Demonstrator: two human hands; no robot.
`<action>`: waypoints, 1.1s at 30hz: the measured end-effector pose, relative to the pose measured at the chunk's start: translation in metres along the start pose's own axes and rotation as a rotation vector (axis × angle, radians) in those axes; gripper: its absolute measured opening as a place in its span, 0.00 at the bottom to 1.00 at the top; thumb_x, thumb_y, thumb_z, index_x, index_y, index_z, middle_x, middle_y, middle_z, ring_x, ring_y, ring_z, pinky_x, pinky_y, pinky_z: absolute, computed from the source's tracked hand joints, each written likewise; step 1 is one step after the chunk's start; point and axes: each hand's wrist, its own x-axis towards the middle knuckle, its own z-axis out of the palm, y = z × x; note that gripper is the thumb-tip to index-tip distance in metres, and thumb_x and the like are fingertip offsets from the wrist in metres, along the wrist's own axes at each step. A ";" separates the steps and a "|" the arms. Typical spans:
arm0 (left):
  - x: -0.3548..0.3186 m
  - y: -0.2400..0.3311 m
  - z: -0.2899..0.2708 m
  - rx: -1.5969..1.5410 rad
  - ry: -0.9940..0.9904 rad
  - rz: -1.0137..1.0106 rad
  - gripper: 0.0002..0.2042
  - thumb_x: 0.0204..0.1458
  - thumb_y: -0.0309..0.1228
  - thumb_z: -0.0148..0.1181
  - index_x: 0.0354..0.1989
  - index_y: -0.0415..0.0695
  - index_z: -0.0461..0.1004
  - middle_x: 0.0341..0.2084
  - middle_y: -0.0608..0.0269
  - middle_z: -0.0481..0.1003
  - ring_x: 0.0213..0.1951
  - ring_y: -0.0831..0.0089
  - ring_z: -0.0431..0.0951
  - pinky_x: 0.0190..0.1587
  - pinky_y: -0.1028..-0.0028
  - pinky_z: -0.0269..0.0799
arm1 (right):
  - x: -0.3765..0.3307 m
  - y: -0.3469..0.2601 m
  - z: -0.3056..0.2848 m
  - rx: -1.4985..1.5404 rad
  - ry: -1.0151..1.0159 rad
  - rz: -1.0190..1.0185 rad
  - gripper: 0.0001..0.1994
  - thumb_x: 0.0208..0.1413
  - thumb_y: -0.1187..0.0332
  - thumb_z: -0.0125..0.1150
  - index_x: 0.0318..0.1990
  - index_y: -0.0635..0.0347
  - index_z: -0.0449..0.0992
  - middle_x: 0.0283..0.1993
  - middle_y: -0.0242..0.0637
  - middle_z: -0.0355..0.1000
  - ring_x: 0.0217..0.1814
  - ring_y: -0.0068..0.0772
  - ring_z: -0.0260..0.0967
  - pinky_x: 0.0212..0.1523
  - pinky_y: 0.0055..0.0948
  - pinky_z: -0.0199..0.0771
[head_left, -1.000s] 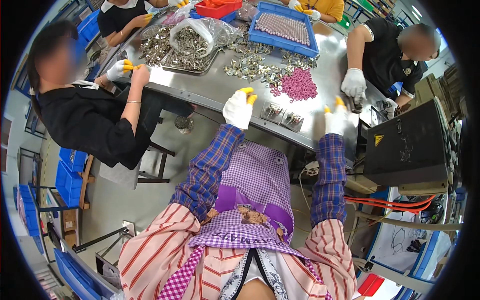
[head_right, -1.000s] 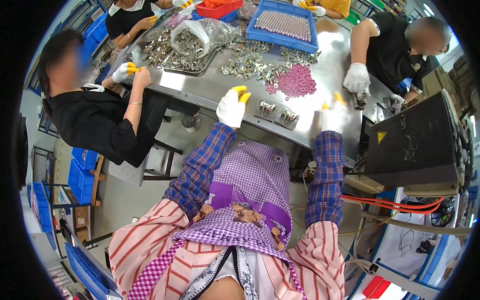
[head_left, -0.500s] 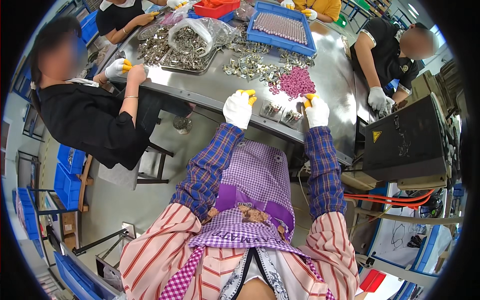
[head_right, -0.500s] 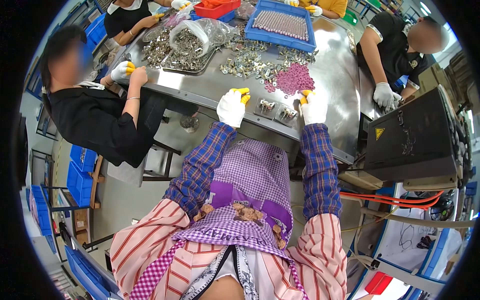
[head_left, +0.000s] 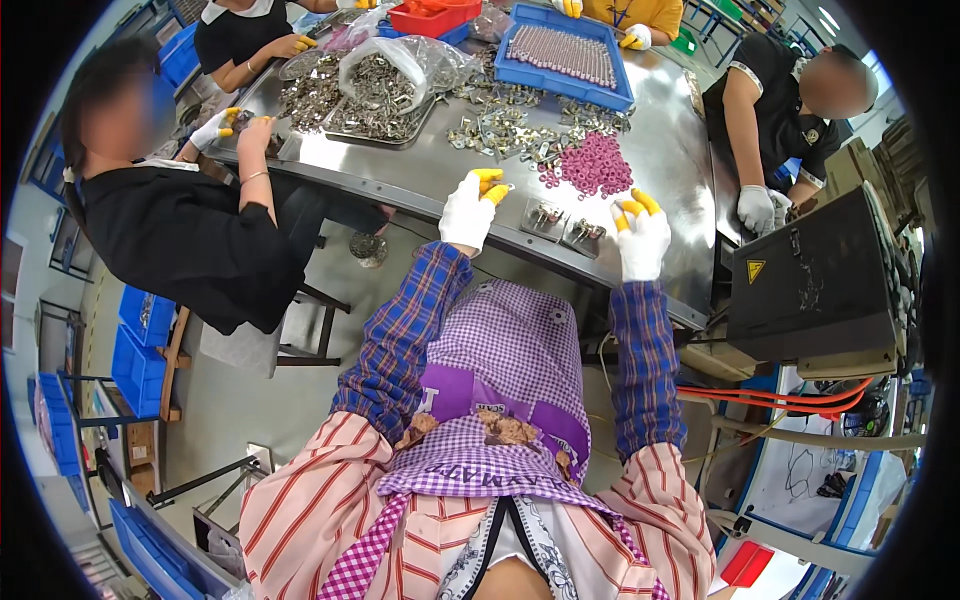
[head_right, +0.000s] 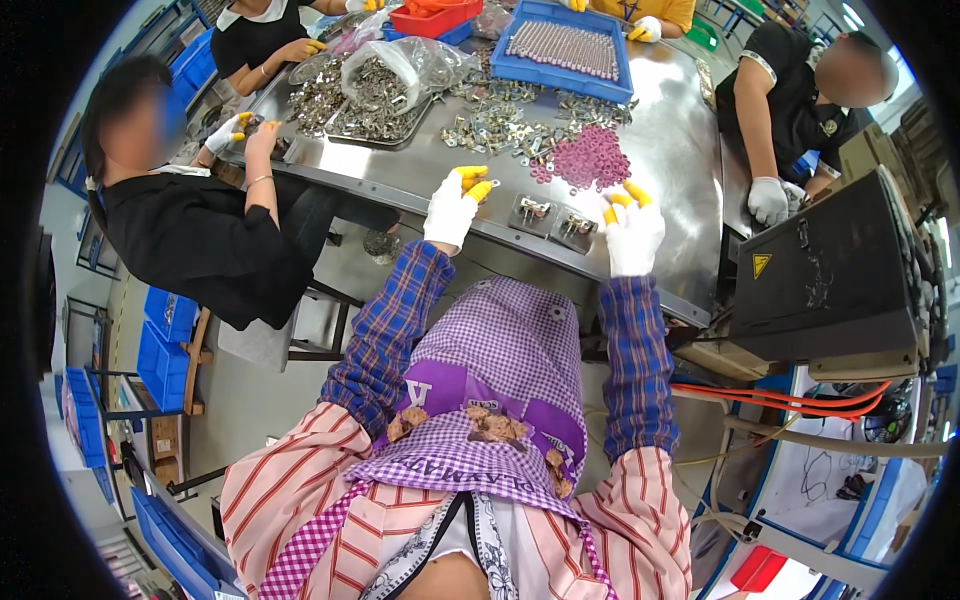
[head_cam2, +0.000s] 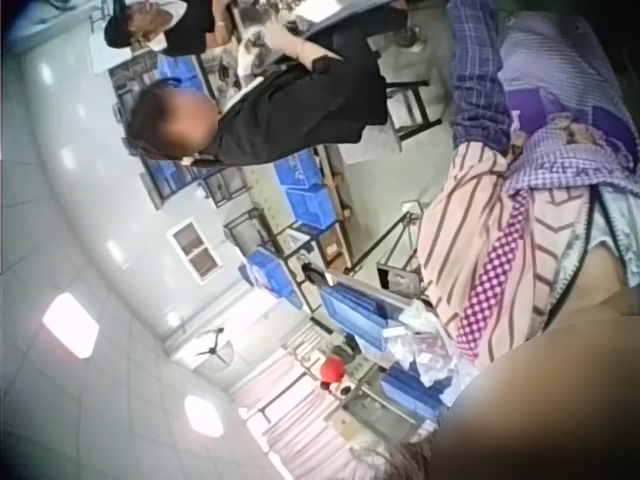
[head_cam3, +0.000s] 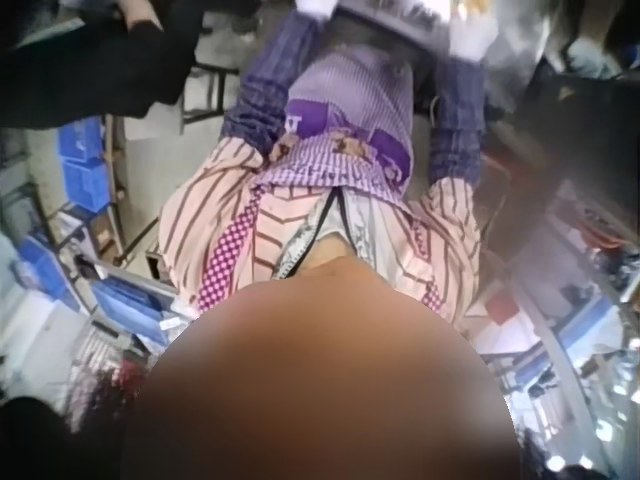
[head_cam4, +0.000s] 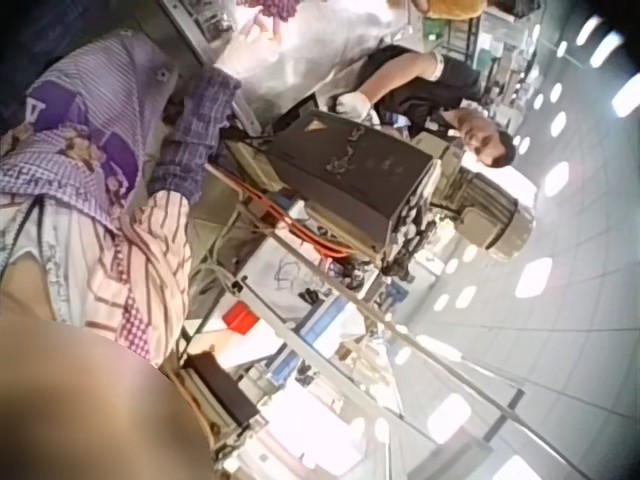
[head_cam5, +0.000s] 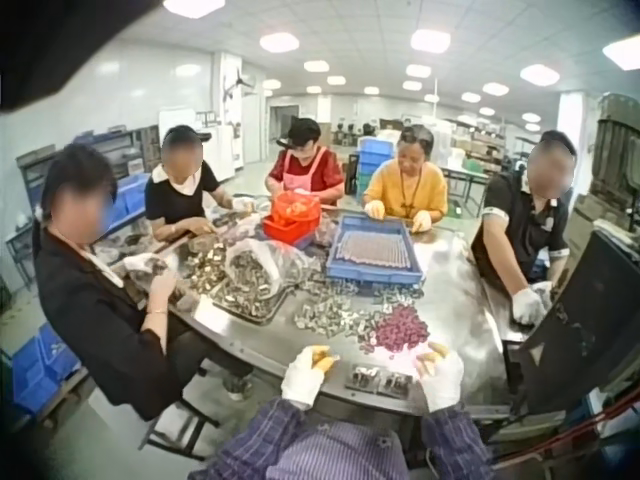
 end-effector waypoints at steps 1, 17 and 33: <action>-0.003 0.010 0.001 -0.002 -0.010 0.009 0.12 0.49 0.29 0.59 0.43 0.46 0.75 0.36 0.63 0.79 0.34 0.70 0.77 0.37 0.74 0.70 | -0.007 -0.013 -0.009 -0.042 -0.032 -0.108 0.10 0.45 0.69 0.65 0.37 0.58 0.80 0.34 0.37 0.76 0.36 0.34 0.72 0.39 0.23 0.70; -0.018 0.066 0.064 0.677 -0.136 0.471 0.08 0.44 0.36 0.60 0.29 0.48 0.78 0.28 0.64 0.77 0.28 0.65 0.76 0.35 0.70 0.70 | -0.002 -0.062 -0.024 0.244 -0.487 0.307 0.12 0.46 0.74 0.65 0.40 0.64 0.77 0.36 0.38 0.72 0.34 0.28 0.68 0.36 0.22 0.71; -0.010 0.043 0.078 0.927 -0.124 0.878 0.10 0.44 0.42 0.57 0.29 0.51 0.74 0.25 0.64 0.74 0.28 0.66 0.74 0.36 0.68 0.66 | -0.033 -0.062 -0.032 -0.177 -0.216 -0.253 0.20 0.37 0.69 0.71 0.44 0.56 0.78 0.40 0.35 0.75 0.33 0.33 0.69 0.38 0.28 0.71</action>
